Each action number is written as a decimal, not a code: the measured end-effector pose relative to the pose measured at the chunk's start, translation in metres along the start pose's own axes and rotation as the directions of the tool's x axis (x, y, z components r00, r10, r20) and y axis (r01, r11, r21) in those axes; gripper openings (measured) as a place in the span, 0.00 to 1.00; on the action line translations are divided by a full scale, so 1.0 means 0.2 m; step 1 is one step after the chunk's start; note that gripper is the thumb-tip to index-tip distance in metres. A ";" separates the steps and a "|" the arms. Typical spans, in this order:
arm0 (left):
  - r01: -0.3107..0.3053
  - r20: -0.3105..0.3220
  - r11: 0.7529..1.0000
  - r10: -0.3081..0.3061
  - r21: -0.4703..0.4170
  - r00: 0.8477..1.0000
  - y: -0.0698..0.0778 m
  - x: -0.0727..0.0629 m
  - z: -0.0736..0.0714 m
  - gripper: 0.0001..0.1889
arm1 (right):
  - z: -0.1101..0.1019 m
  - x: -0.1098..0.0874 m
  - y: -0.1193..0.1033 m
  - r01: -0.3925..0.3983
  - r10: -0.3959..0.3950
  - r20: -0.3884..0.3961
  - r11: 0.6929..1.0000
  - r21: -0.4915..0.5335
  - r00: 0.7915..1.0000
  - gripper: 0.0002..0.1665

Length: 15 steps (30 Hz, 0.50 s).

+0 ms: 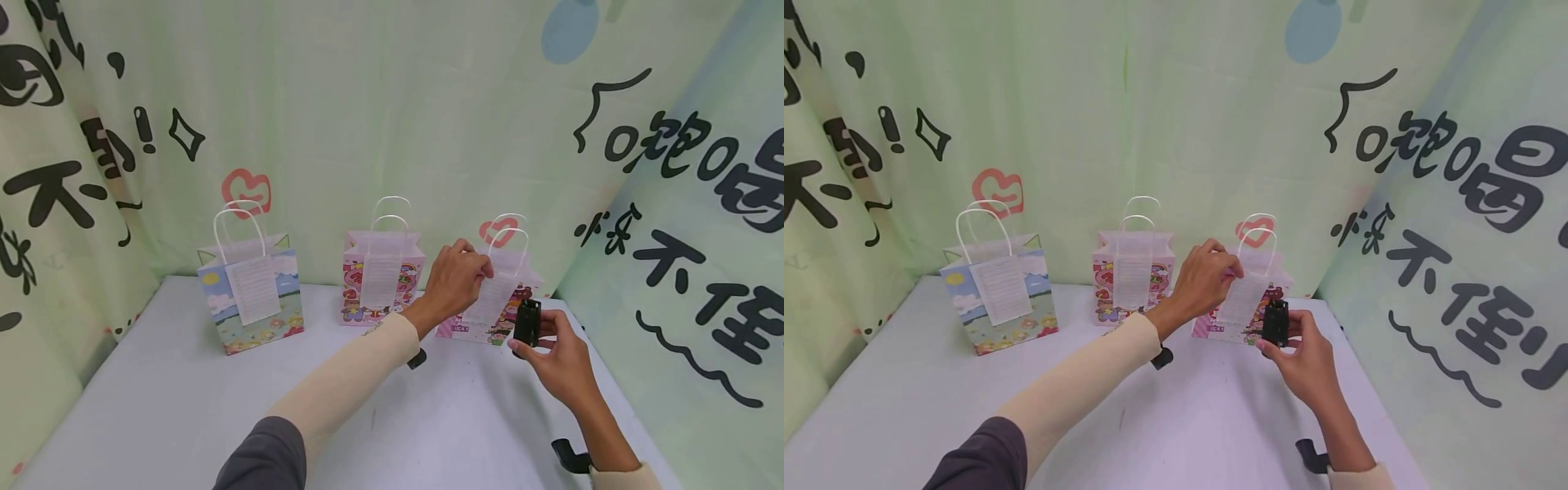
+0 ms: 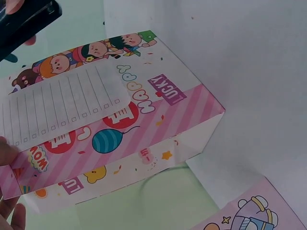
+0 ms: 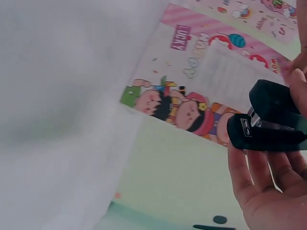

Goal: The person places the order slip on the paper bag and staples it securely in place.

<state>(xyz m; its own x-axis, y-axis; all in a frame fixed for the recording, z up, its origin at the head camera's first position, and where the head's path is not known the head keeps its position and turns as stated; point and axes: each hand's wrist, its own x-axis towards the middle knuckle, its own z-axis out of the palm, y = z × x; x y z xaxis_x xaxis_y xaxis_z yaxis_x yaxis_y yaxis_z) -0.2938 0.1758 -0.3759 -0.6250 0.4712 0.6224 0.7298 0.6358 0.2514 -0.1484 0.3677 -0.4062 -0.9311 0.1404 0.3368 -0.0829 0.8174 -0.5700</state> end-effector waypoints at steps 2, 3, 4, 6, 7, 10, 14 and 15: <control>-0.003 0.000 1.000 0.003 0.007 1.000 0.00 0.00 0.00 0.06 | -0.01 0.02 -0.03 0.024 -0.024 -0.023 0.999 0.026 0.999 0.40; -0.004 0.001 1.000 0.004 0.009 1.000 0.00 0.00 0.00 0.06 | -0.02 0.04 -0.04 0.035 -0.034 -0.032 0.999 0.032 0.999 0.41; -0.005 0.000 1.000 0.005 0.011 1.000 0.00 0.00 0.00 0.06 | -0.02 0.05 -0.05 0.046 -0.044 -0.041 0.998 0.039 0.998 0.40; -0.007 0.003 1.000 0.007 0.014 1.000 0.00 0.00 0.00 0.06 | -0.03 0.08 -0.08 0.062 -0.059 -0.062 0.997 0.041 0.996 0.40; -0.008 0.003 1.000 0.008 0.015 1.000 0.00 0.00 0.00 0.06 | -0.03 0.09 -0.09 0.069 -0.065 -0.072 0.997 0.043 0.995 0.40; -0.010 0.001 1.000 0.010 0.013 1.000 0.00 0.00 0.00 0.07 | -0.05 0.14 -0.12 0.089 -0.084 -0.100 0.995 0.053 0.991 0.39; -0.011 -0.001 1.000 0.011 0.009 1.000 0.00 0.00 -0.01 0.06 | -0.06 0.20 -0.16 0.121 -0.111 -0.123 0.990 0.079 0.986 0.40; -0.011 0.000 1.000 0.011 0.009 1.000 0.00 0.00 -0.01 0.06 | -0.07 0.21 -0.17 0.125 -0.113 -0.125 0.988 0.089 0.986 0.40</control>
<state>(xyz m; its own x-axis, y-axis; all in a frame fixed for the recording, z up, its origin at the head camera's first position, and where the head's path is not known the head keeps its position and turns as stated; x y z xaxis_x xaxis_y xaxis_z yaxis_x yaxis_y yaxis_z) -0.2938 0.1752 -0.3744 -0.6170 0.4784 0.6249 0.7342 0.6358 0.2382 -0.1795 0.3535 -0.3633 -0.8641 0.1155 0.4898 -0.2295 0.7758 -0.5878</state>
